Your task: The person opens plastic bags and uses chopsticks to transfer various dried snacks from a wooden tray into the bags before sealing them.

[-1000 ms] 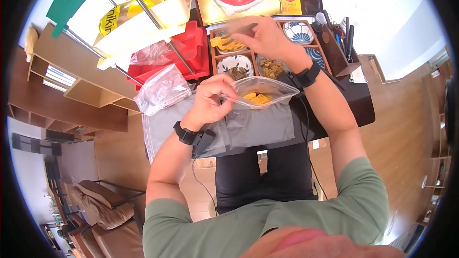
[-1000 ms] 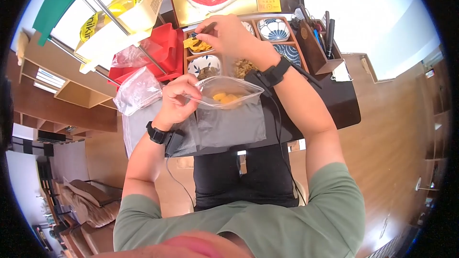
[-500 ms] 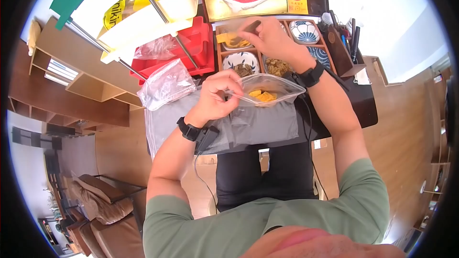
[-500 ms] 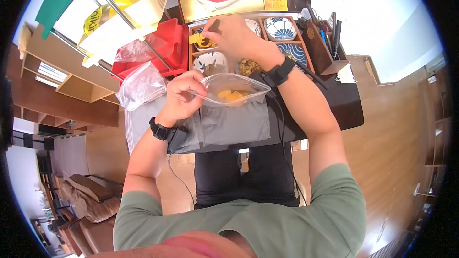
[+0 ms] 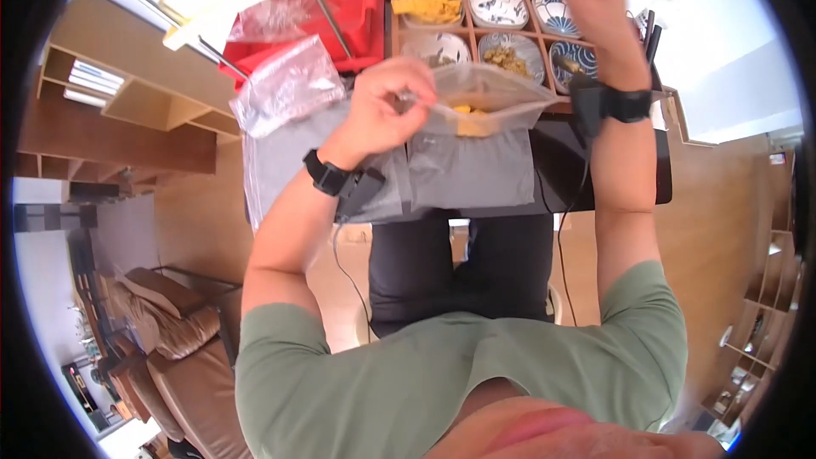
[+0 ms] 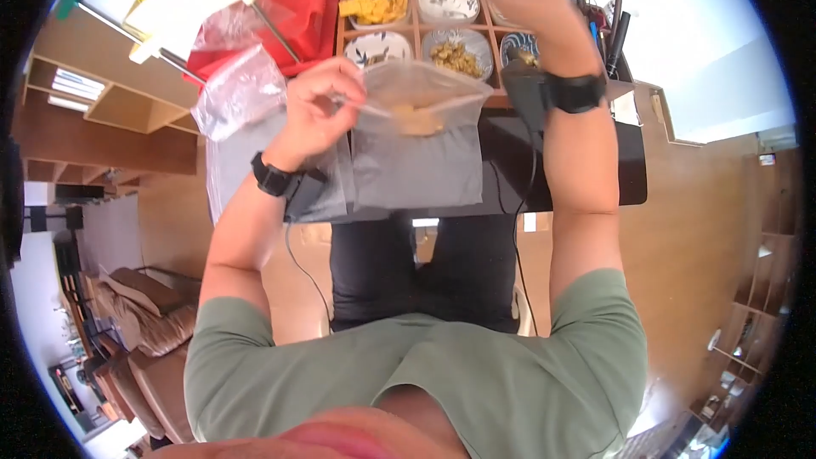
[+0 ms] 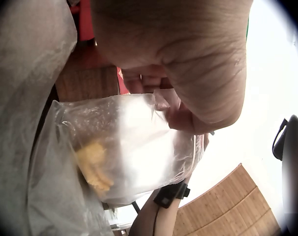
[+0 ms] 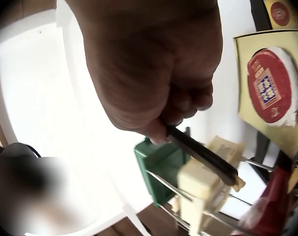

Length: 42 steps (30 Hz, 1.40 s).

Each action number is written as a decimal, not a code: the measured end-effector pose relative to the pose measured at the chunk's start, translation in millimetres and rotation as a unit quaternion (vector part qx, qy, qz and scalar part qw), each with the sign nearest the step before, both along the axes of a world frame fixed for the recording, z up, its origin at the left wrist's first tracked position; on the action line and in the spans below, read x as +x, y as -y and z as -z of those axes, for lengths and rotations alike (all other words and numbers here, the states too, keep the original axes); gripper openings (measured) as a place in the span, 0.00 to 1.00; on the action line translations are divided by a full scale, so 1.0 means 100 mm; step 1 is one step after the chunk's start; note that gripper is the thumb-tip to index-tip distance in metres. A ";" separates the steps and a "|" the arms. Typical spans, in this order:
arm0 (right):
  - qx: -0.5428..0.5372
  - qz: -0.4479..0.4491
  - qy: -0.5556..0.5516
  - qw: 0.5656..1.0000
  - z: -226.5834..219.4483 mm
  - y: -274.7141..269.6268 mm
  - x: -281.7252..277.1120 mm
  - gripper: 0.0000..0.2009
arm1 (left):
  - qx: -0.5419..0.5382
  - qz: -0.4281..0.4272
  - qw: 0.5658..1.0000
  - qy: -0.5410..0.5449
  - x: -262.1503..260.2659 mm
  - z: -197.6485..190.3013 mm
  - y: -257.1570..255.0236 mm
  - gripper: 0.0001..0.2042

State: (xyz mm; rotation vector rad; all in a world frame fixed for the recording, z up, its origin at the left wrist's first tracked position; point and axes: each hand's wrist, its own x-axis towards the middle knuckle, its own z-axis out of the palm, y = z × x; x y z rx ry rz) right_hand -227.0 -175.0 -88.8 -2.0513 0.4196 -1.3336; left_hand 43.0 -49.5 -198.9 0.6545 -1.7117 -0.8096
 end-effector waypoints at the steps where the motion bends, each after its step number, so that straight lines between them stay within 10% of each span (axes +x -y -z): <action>1: -0.011 -0.060 0.024 0.998 -0.26 -0.21 -0.01 0.04 | 0.003 0.005 1.000 -0.005 0.01 0.03 0.00 0.07; 4: -0.117 -0.115 0.047 0.985 -0.30 -0.34 -0.04 0.05 | -0.002 0.011 1.000 -0.011 0.01 0.03 0.02 0.07; 14: 0.081 -0.188 -0.401 0.893 -0.26 -0.42 0.16 0.05 | 0.011 0.020 1.000 -0.004 0.01 -0.01 0.00 0.07; 18: 0.034 -0.218 -0.330 0.918 -0.25 -0.30 0.13 0.05 | 0.015 0.030 0.999 -0.009 0.00 0.00 0.00 0.08; 21: 0.050 -0.037 -0.080 0.995 -0.12 -0.13 0.20 0.06 | 0.018 0.031 0.999 -0.010 0.00 -0.01 0.00 0.08; 29: -0.017 0.100 -0.101 0.990 0.40 0.06 0.51 0.11 | 0.008 0.038 0.999 -0.010 0.00 0.02 0.00 0.05; 42: -0.226 0.054 -0.214 0.949 0.52 -0.06 0.75 0.09 | -0.009 0.029 0.999 0.009 0.01 -0.04 -0.01 0.07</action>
